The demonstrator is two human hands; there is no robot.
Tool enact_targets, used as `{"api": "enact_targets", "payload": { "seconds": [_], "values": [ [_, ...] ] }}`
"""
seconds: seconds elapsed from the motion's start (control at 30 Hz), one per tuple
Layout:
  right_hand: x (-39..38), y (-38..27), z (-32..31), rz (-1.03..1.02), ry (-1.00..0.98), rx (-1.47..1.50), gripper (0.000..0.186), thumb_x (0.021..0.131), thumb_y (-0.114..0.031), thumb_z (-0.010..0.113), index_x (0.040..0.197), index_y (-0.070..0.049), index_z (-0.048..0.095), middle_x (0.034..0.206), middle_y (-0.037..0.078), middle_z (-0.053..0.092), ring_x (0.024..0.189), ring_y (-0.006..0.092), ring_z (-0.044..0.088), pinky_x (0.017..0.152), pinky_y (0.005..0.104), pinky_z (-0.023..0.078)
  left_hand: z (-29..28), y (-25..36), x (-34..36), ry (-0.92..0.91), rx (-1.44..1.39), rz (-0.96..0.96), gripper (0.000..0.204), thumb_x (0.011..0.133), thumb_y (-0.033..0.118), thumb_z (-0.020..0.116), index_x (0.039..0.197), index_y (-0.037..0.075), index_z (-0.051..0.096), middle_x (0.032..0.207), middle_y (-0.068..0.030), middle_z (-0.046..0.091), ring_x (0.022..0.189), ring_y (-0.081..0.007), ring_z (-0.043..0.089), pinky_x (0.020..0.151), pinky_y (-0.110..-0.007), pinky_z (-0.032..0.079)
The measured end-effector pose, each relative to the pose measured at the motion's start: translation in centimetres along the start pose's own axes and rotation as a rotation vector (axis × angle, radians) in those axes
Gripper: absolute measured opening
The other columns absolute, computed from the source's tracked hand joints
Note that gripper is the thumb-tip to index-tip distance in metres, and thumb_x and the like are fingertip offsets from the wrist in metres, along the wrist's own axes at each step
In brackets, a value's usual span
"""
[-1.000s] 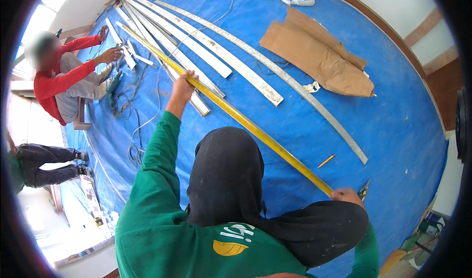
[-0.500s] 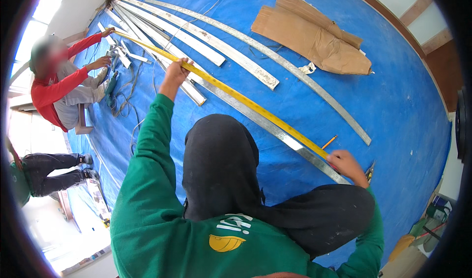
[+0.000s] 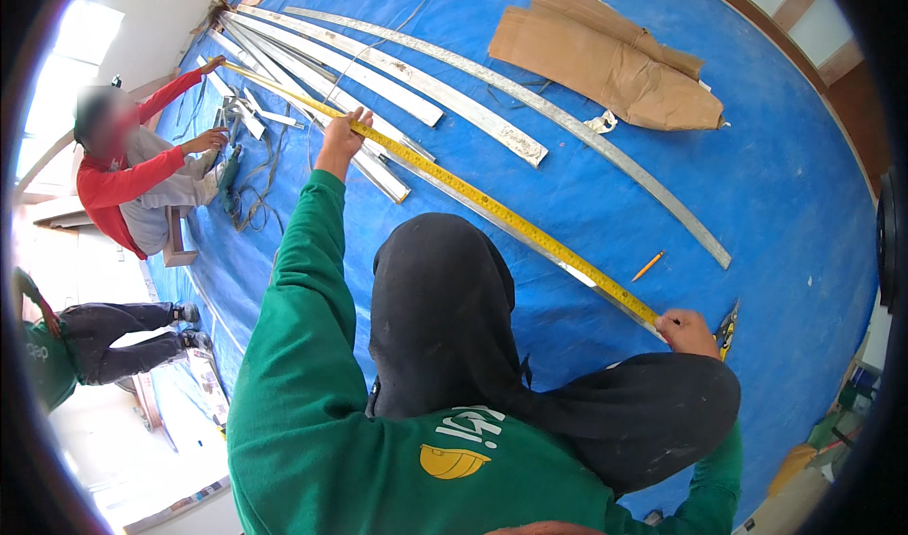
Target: The person measures and marks metal strips with a tape measure and pencil, then cuts them to length using tin snips. The person sits on the floor during the task and places cut pieces aside.
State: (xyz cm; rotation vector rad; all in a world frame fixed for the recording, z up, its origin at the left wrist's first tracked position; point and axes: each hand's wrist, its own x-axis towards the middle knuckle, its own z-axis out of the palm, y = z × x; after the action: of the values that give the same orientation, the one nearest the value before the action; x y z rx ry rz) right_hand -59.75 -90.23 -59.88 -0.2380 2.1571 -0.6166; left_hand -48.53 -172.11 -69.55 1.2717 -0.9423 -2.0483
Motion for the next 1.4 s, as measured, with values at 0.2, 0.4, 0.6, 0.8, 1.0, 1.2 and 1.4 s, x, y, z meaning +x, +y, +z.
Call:
{"api": "enact_targets", "payload": {
  "seconds": [0.2,0.4,0.6,0.8,1.0,1.2,1.4],
  "values": [
    [1.3,-1.0,0.4,-0.058,-0.021,0.032,0.034,0.094,-0.031,0.070,0.089,0.002,0.073,0.071,0.012,0.064,0.069,0.0206,0.061,0.068,0.0405,0.049,1.3,-3.3,-4.2,-0.055,0.007,-0.041,0.045,0.113,0.002,0.040,0.155,-0.004,0.025,0.156,-0.0264,0.046,0.138,-0.0490,0.056,0.106,-0.054,0.058],
    [0.5,-0.5,0.1,-0.037,0.014,-0.058,0.033,0.092,-0.030,0.071,0.091,0.002,0.077,0.076,0.017,0.069,0.071,0.0270,0.067,0.070,0.0434,0.051,1.0,-5.1,-4.8,-0.072,0.083,-0.058,0.047,0.110,-0.003,0.047,0.153,-0.006,0.027,0.155,-0.0265,0.046,0.136,-0.0480,0.058,0.108,-0.056,0.056],
    [-0.3,-0.6,0.2,0.001,0.032,-0.058,0.033,0.092,-0.031,0.073,0.098,0.002,0.078,0.082,0.022,0.073,0.077,0.0331,0.072,0.074,0.0458,0.054,0.9,-5.6,-4.2,-0.097,0.083,-0.078,0.055,0.110,-0.003,0.050,0.157,-0.009,0.023,0.157,-0.0269,0.045,0.134,-0.0466,0.060,0.104,-0.053,0.058],
    [-0.7,-1.3,0.0,-0.001,0.036,-0.081,0.033,0.092,-0.030,0.072,0.100,0.001,0.079,0.086,0.023,0.074,0.082,0.0367,0.073,0.077,0.0462,0.055,0.6,-5.2,-3.8,-0.112,0.080,-0.055,0.060,0.109,-0.003,0.050,0.160,-0.011,0.019,0.159,-0.0275,0.043,0.139,-0.0475,0.055,0.108,-0.053,0.054],
    [-1.6,-2.7,-0.3,0.023,0.056,-0.086,0.032,0.091,-0.031,0.072,0.100,-0.001,0.079,0.087,0.023,0.074,0.084,0.0387,0.074,0.078,0.0474,0.055,0.9,-4.8,-3.9,-0.055,0.141,0.003,0.044,0.113,0.005,0.036,0.152,-0.014,0.029,0.151,-0.0278,0.053,0.121,-0.0457,0.069,0.095,-0.051,0.065],
    [-2.1,-2.9,-0.5,0.017,0.025,-0.124,0.034,0.091,-0.033,0.072,0.102,-0.002,0.079,0.086,0.021,0.074,0.083,0.0370,0.074,0.076,0.0471,0.054,1.7,-4.5,-5.6,-0.090,0.168,-0.004,0.043,0.112,0.003,0.042,0.150,-0.016,0.034,0.150,-0.0287,0.052,0.126,-0.0453,0.065,0.101,-0.051,0.061],
    [-2.7,-2.4,-1.1,0.120,0.047,-0.101,0.033,0.091,-0.032,0.072,0.096,0.000,0.077,0.076,0.017,0.069,0.072,0.0282,0.067,0.069,0.0442,0.050,2.3,-5.5,-7.5,-0.119,0.182,-0.025,0.050,0.111,0.000,0.049,0.155,-0.015,0.030,0.152,-0.0278,0.048,0.137,-0.0461,0.057,0.113,-0.054,0.053]
  ]
}}
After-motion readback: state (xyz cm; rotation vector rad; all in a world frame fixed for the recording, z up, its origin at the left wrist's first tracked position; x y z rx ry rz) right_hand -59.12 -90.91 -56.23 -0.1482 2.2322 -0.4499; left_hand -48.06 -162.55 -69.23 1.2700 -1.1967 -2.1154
